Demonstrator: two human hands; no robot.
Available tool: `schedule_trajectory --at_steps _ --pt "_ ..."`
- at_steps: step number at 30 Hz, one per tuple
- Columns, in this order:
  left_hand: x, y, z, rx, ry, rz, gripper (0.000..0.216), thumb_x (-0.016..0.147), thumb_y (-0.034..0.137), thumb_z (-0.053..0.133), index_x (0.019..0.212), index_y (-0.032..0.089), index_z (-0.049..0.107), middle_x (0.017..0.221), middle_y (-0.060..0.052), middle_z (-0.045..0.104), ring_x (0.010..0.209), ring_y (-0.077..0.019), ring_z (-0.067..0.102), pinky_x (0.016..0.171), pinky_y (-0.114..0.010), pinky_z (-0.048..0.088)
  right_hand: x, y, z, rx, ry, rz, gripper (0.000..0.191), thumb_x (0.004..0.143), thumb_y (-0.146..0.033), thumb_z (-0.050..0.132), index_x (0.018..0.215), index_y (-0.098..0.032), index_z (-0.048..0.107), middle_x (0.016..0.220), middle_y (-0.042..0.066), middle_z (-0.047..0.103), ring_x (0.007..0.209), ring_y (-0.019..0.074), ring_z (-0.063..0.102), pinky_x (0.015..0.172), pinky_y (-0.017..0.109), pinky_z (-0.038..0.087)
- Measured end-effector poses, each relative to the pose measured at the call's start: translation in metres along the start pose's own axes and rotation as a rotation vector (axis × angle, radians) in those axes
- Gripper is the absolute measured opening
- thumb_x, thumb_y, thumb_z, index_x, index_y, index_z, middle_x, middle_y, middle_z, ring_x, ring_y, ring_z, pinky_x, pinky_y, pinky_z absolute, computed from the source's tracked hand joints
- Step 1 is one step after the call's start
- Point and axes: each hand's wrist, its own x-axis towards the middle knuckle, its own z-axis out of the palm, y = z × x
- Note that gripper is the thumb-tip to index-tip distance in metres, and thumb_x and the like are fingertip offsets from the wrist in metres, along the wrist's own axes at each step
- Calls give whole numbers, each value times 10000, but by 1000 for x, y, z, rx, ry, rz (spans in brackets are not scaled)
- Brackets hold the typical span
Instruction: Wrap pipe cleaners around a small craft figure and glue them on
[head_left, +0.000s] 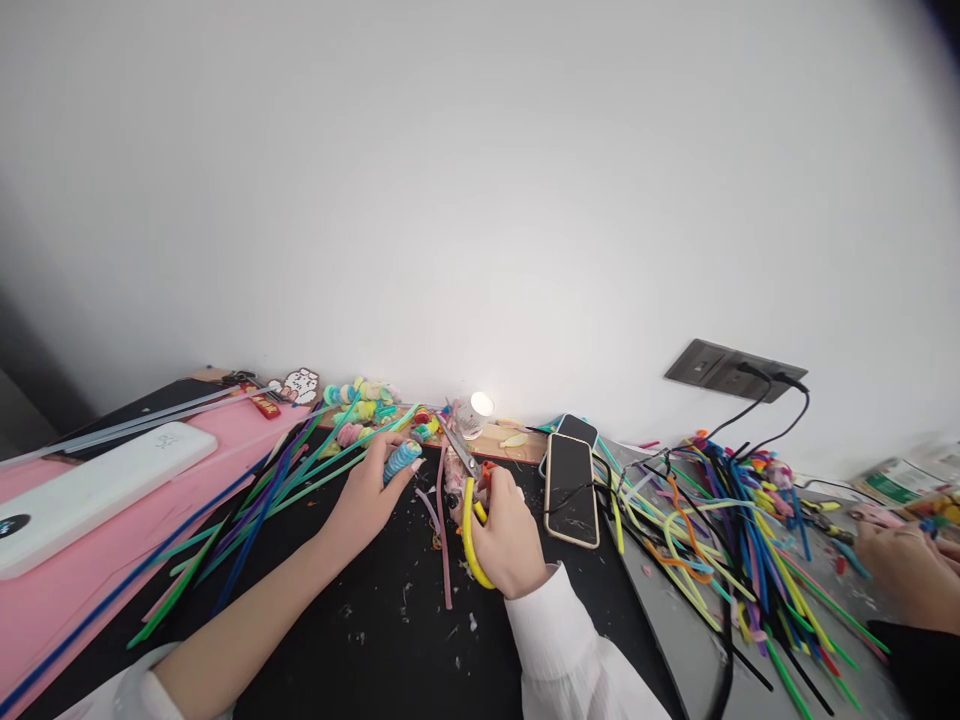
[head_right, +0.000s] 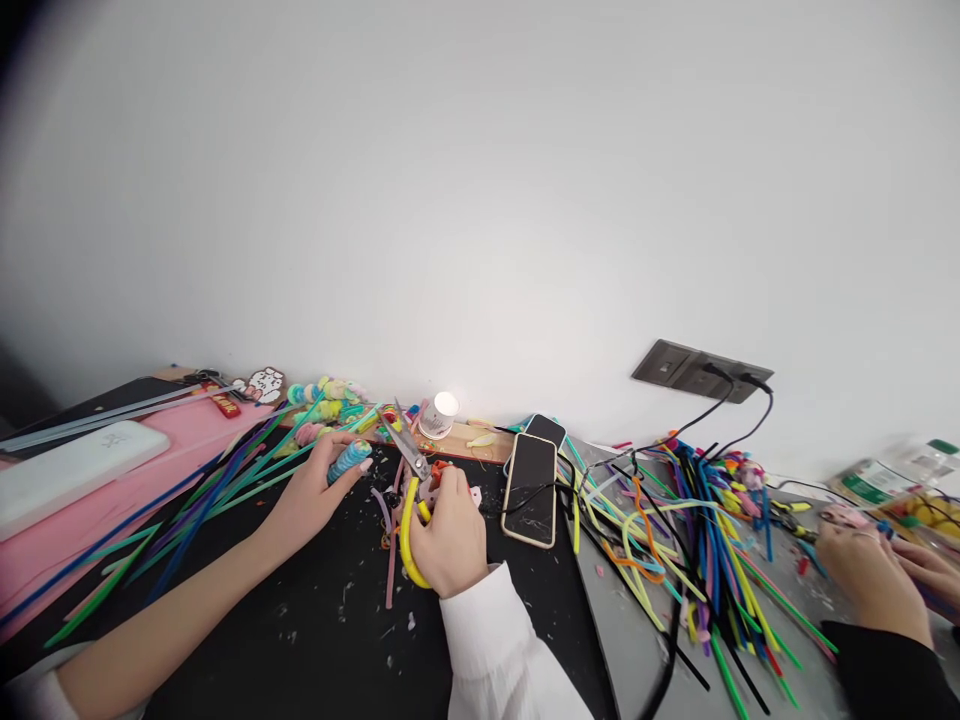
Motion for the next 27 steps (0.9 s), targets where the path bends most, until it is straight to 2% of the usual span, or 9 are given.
schedule_trajectory --at_steps 5,11,20,27 --pt "0 -1 1 -55 -6 -15 276 846 393 524 1048 230 432 1128 -94 649 1123 -278 616 918 -434 486 -1 -5 0 -75 -32 -38 115 782 -276 591 731 -194 528 769 9 583 702 161 542 606 247 314" --pt "0 -2 1 -41 -32 8 241 856 375 506 1045 233 457 1113 -81 660 1106 -279 619 904 -430 490 -1 -3 3 -92 -39 -45 125 724 -242 637 679 -188 533 710 -5 567 667 140 517 567 232 276" --pt "1 -7 1 23 -33 16 186 859 353 494 1004 246 447 1055 -68 663 1031 -273 641 827 -394 517 2 3 4 -44 -48 -85 223 711 -219 602 593 -192 414 615 -33 487 613 117 441 581 225 263" --pt "0 -4 0 17 -22 25 202 847 357 499 1008 241 459 1025 -59 664 991 -274 645 834 -392 508 2 3 5 -24 -71 -74 311 711 -220 603 571 -199 325 563 -58 398 562 99 371 561 224 249"
